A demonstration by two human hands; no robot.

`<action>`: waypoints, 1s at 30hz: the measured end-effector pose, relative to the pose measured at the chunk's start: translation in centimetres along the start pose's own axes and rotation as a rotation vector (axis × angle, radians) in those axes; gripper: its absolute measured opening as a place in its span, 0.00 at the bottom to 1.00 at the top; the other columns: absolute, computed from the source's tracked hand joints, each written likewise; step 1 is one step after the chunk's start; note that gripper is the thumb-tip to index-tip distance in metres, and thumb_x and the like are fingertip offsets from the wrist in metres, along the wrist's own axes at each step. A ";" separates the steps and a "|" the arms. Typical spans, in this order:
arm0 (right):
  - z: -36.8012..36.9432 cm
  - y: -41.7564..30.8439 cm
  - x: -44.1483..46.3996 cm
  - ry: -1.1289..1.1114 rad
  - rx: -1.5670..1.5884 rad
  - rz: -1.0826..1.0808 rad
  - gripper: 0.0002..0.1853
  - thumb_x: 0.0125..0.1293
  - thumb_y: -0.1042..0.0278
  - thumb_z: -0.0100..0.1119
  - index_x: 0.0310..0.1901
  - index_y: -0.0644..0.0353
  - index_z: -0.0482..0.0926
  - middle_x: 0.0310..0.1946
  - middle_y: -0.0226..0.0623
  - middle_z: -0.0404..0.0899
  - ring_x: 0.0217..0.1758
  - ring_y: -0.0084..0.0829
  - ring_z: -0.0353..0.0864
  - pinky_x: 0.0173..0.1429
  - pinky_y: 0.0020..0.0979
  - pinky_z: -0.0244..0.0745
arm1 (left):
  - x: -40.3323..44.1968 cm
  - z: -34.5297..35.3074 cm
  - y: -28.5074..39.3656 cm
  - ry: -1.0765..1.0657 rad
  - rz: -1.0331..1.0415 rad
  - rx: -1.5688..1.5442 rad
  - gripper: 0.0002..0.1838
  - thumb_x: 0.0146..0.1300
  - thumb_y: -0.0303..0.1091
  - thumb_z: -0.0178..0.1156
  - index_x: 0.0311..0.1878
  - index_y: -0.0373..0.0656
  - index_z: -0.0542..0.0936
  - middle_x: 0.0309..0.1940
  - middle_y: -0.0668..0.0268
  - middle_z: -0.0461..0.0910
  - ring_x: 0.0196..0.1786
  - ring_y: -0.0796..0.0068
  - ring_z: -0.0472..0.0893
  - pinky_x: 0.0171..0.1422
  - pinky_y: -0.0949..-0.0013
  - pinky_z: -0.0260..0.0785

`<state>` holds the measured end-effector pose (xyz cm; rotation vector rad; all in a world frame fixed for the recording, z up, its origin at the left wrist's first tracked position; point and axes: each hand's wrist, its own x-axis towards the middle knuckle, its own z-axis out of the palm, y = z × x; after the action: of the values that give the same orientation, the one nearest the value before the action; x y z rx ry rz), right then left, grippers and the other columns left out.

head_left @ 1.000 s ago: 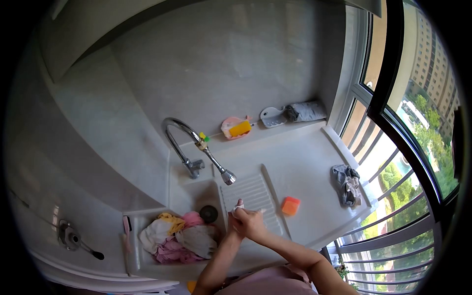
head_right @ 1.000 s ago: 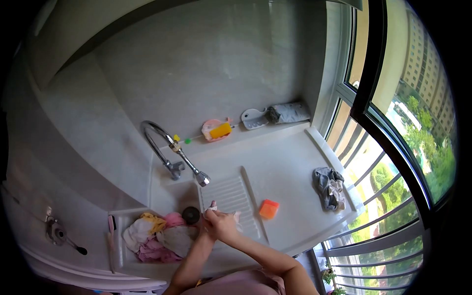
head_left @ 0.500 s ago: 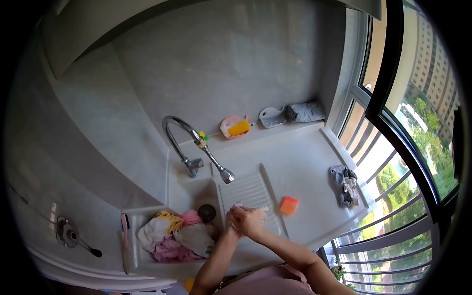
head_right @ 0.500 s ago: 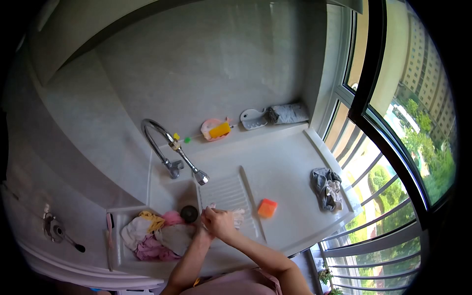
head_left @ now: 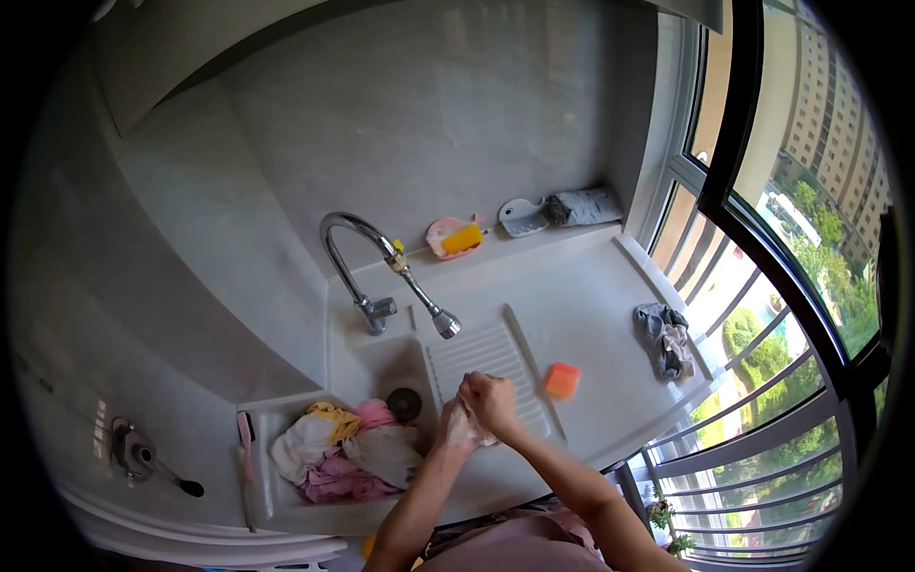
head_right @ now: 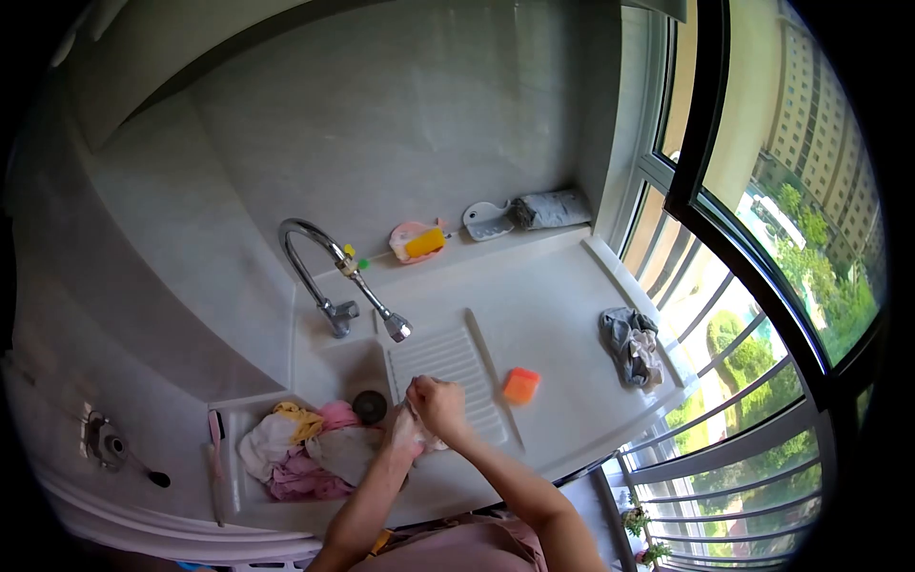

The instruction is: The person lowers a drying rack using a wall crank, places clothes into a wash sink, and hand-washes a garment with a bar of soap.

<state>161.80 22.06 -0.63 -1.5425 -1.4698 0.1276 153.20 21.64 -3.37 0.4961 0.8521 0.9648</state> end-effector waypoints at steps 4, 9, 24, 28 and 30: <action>-0.3 -4.7 -4.2 -0.088 -0.012 -0.268 0.11 0.54 0.64 0.59 0.20 0.58 0.70 0.16 0.41 0.75 0.19 0.45 0.76 0.23 0.42 0.70 | 7.3 -9.2 -5.3 -0.627 -0.135 -0.650 0.13 0.68 0.46 0.44 0.34 0.49 0.70 0.24 0.73 0.68 0.29 0.78 0.69 0.34 0.70 0.63; 0.0 -1.8 -0.9 0.044 0.044 0.093 0.11 0.53 0.66 0.60 0.19 0.60 0.71 0.16 0.45 0.73 0.21 0.49 0.74 0.26 0.42 0.69 | 0.5 -2.3 0.0 -0.066 -0.123 0.008 0.17 0.70 0.49 0.41 0.40 0.48 0.75 0.36 0.70 0.77 0.41 0.73 0.77 0.45 0.68 0.71; -0.8 -4.8 -1.7 -0.071 -0.049 -0.286 0.10 0.56 0.68 0.58 0.21 0.62 0.73 0.16 0.45 0.74 0.19 0.46 0.75 0.23 0.40 0.68 | 3.9 0.7 -3.3 -0.718 0.472 -1.111 0.17 0.69 0.48 0.46 0.32 0.44 0.71 0.20 0.73 0.67 0.26 0.80 0.70 0.31 0.70 0.65; -1.3 -2.5 2.5 -0.095 0.047 0.019 0.14 0.60 0.63 0.57 0.23 0.65 0.76 0.16 0.49 0.73 0.21 0.51 0.74 0.26 0.42 0.67 | -1.3 3.0 3.6 0.036 0.038 -0.124 0.19 0.68 0.51 0.47 0.34 0.44 0.75 0.22 0.73 0.71 0.22 0.80 0.71 0.22 0.72 0.62; -1.3 -1.6 2.9 -0.126 0.036 -0.069 0.14 0.60 0.63 0.57 0.23 0.65 0.76 0.16 0.49 0.73 0.19 0.49 0.74 0.25 0.41 0.67 | -1.2 2.9 3.5 -0.027 0.086 -0.106 0.20 0.69 0.51 0.46 0.36 0.43 0.76 0.25 0.72 0.72 0.23 0.80 0.71 0.22 0.72 0.61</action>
<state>162.32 23.42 2.63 -1.4760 -1.6090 0.2125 153.41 22.31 1.29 0.4569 0.7561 1.0742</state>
